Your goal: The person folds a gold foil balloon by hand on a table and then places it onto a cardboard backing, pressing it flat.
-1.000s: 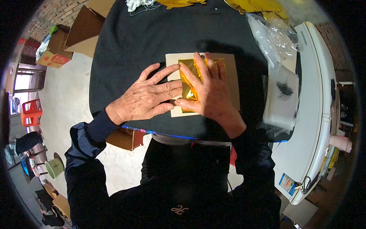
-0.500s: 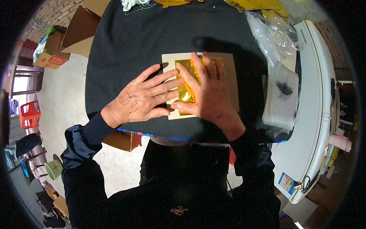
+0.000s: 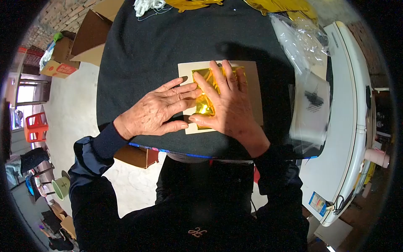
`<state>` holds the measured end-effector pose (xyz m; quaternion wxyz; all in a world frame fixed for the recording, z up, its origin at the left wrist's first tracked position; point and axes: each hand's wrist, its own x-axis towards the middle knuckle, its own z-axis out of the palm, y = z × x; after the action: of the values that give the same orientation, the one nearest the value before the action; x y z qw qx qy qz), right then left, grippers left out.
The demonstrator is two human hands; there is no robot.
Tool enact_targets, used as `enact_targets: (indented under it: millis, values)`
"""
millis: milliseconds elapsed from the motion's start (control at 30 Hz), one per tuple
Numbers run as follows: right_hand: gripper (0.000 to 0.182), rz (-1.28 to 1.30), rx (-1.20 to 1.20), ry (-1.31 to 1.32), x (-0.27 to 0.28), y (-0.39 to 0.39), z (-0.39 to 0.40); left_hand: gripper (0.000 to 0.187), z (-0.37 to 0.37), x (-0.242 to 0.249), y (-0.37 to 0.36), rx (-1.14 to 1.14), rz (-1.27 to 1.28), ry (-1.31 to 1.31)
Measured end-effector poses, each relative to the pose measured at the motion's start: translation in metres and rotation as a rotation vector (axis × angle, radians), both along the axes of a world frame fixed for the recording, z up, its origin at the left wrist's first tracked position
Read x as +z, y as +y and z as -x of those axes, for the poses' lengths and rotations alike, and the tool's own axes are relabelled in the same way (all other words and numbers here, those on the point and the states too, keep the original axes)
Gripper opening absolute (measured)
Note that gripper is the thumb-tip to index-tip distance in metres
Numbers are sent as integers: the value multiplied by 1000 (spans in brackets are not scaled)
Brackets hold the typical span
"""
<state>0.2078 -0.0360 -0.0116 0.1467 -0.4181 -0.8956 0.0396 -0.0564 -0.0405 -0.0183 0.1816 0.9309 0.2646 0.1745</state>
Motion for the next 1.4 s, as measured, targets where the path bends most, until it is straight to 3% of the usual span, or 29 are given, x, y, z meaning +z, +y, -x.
enact_targets:
  millis: [300,433,733,833,1033,1400]
  values:
    - [100,-34,34,73,-10,3,-3,30,-24,-6,0,217,-78,-229]
    - [101,-42,46,57,-14,3,-7,32,-28,-8,13,278,-33,-296]
    - [106,-29,54,42,-14,5,-8,34,-31,-5,18,175,-122,-335]
    - [108,-38,53,30,-16,5,-8,40,-26,-7,18,169,-78,-235]
    - [111,-28,39,13,-14,4,-7,41,-20,-3,16,209,17,-281]
    - [117,-39,31,41,-16,4,-5,46,5,6,-15,205,-102,-25]
